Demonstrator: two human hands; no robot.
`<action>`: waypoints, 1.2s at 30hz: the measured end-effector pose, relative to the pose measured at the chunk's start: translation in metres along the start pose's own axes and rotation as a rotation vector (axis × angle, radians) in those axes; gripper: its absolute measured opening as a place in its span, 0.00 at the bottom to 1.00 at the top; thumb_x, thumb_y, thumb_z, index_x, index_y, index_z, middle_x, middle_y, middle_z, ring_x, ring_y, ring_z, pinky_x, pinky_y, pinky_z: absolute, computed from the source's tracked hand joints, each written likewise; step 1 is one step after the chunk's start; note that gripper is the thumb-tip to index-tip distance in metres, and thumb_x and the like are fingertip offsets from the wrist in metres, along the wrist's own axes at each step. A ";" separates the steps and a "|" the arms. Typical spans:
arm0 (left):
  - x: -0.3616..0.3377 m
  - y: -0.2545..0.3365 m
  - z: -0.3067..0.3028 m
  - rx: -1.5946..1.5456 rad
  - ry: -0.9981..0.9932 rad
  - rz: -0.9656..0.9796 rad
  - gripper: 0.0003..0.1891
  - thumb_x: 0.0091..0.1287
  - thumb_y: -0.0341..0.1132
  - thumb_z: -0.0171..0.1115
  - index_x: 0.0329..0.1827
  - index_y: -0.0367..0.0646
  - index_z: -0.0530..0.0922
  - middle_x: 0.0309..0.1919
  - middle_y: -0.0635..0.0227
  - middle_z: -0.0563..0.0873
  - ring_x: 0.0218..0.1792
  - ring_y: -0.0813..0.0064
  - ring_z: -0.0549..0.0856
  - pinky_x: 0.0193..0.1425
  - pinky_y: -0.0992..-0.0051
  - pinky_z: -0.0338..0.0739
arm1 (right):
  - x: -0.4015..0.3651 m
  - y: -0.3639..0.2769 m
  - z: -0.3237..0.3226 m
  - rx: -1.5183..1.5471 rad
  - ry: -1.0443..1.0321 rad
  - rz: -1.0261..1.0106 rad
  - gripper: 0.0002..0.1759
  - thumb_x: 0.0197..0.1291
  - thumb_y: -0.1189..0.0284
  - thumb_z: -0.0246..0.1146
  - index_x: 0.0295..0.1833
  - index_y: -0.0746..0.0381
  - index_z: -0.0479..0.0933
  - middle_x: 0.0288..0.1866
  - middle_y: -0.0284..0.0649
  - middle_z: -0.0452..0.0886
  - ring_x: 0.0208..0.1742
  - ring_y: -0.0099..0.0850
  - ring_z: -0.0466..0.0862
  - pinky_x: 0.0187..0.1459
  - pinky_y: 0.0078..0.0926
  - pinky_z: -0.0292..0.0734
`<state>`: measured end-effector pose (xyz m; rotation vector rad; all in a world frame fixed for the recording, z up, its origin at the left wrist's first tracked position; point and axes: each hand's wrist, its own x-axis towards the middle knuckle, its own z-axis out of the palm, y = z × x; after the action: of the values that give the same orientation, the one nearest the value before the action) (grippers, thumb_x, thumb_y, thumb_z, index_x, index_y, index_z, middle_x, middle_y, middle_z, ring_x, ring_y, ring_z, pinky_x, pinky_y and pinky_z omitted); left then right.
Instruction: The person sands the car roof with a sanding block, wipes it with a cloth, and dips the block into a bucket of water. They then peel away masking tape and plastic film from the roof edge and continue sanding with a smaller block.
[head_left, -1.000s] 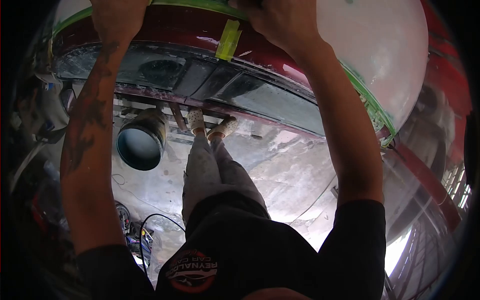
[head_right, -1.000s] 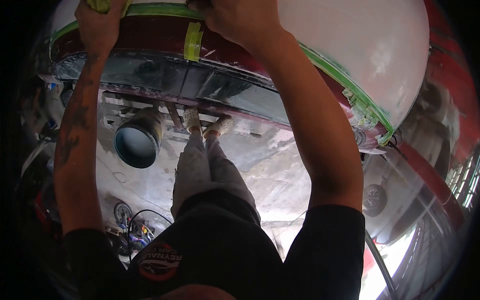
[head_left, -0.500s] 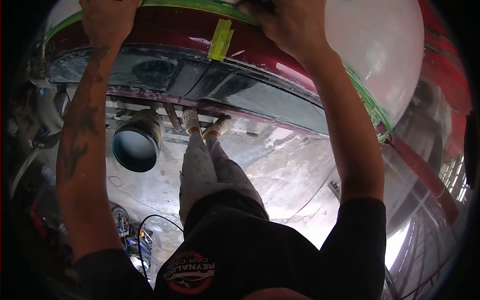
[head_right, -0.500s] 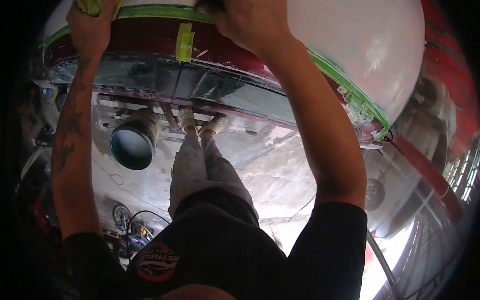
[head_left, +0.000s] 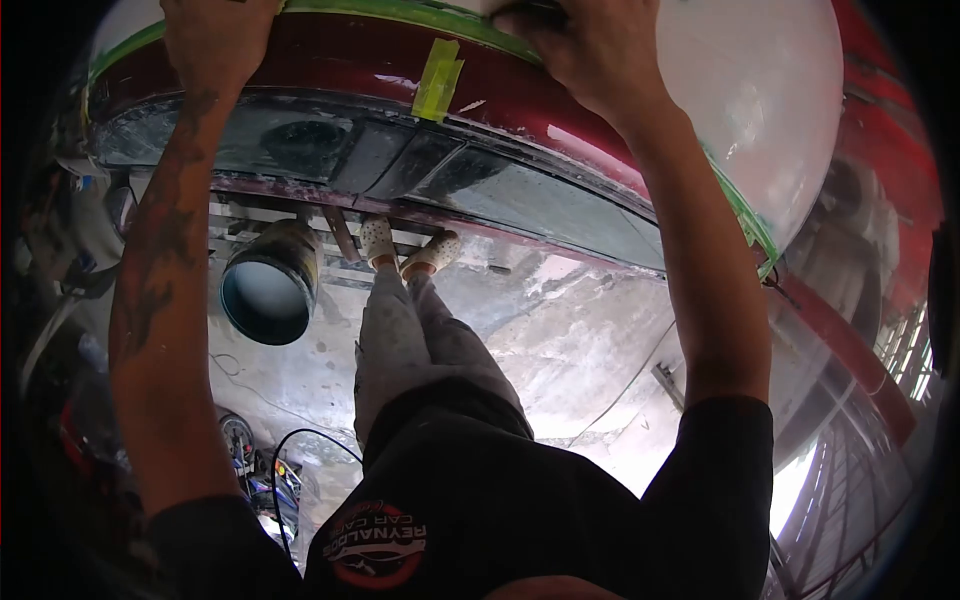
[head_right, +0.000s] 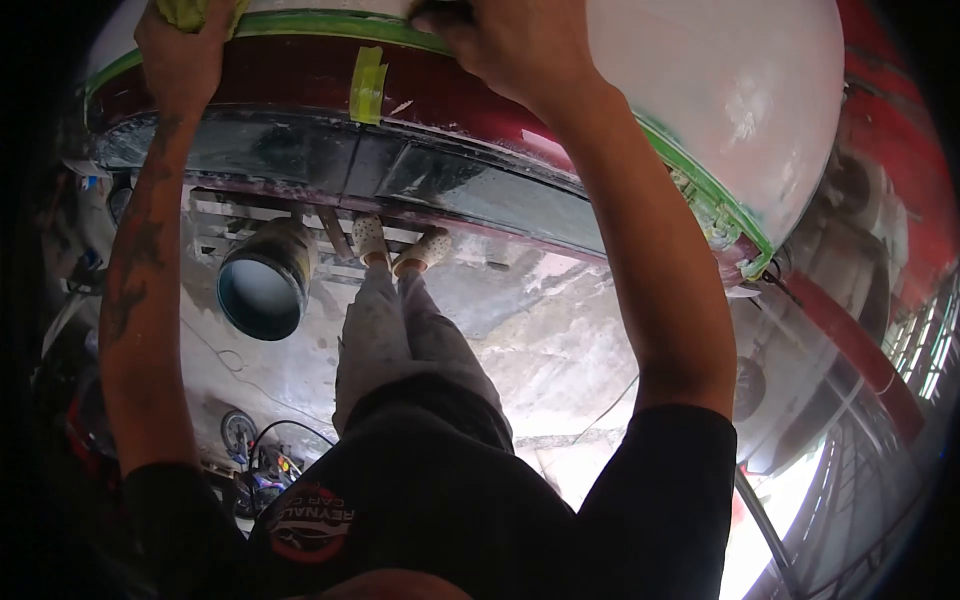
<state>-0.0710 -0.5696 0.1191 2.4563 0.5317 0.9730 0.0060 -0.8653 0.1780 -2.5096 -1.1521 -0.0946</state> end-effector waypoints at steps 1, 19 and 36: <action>0.000 0.001 -0.001 0.000 0.002 0.007 0.39 0.65 0.38 0.74 0.75 0.32 0.65 0.63 0.45 0.79 0.64 0.49 0.80 0.69 0.59 0.74 | 0.002 -0.001 -0.004 0.004 -0.009 0.005 0.07 0.57 0.68 0.74 0.41 0.49 0.85 0.45 0.40 0.76 0.51 0.43 0.74 0.53 0.44 0.64; -0.001 -0.005 0.003 0.002 0.077 0.098 0.39 0.63 0.39 0.75 0.73 0.32 0.66 0.63 0.43 0.77 0.64 0.44 0.79 0.68 0.56 0.74 | 0.006 -0.001 0.001 -0.095 -0.001 -0.038 0.10 0.55 0.63 0.77 0.43 0.48 0.87 0.45 0.35 0.79 0.53 0.41 0.76 0.55 0.44 0.67; 0.002 -0.004 0.002 0.046 0.122 0.146 0.39 0.59 0.41 0.75 0.70 0.33 0.68 0.60 0.43 0.77 0.61 0.41 0.78 0.66 0.53 0.75 | 0.006 0.010 0.010 -0.275 0.043 -0.146 0.14 0.56 0.54 0.76 0.46 0.45 0.89 0.47 0.29 0.83 0.53 0.39 0.80 0.54 0.43 0.70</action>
<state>-0.0689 -0.5656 0.1162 2.5169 0.4229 1.1869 0.0163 -0.8634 0.1666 -2.6367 -1.3864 -0.3680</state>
